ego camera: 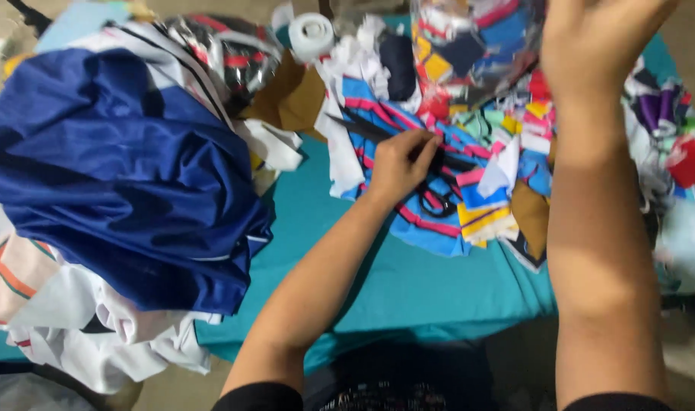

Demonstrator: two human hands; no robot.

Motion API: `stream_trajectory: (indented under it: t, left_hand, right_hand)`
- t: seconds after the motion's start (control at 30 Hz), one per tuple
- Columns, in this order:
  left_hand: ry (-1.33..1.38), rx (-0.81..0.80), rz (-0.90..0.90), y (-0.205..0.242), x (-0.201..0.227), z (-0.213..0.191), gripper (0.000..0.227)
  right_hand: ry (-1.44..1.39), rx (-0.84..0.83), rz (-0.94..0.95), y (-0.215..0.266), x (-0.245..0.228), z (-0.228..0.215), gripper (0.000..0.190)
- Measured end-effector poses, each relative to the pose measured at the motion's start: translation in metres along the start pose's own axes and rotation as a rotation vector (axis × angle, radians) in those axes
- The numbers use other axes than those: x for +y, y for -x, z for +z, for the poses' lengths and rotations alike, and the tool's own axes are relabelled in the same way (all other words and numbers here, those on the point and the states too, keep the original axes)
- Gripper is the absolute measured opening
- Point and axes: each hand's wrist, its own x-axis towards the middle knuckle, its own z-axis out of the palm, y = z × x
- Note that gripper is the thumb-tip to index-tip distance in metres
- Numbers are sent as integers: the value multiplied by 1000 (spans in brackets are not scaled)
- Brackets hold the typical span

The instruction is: The person is sorting through a pile of fabric scraps, picking out specific strips, aligning them, and stacking them neatly on a work surface.

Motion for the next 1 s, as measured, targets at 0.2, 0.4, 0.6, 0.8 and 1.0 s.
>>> stream_trajectory:
  t: [0.2,0.4,0.6,0.8,1.0]
  left_hand:
    - [-77,-105,57,3,2,-2,10]
    - [-160,-269,175,5,10,1,21]
    - [-297,-330,107,7,-3,16,13]
    - [-301,-411,270,-19,13,87,14]
    - [-336,-558,170,-24,43,148,58]
  right_hand:
    - [421,-761,867,76,-69,-77,52]
    - [367,229,313,195,-28,-79,22]
    - [210,342,522,283,-23,-71,10]
    - [350,260,442,273,-24,-64,21]
    - [249,327,463,271,-32,-73,19]
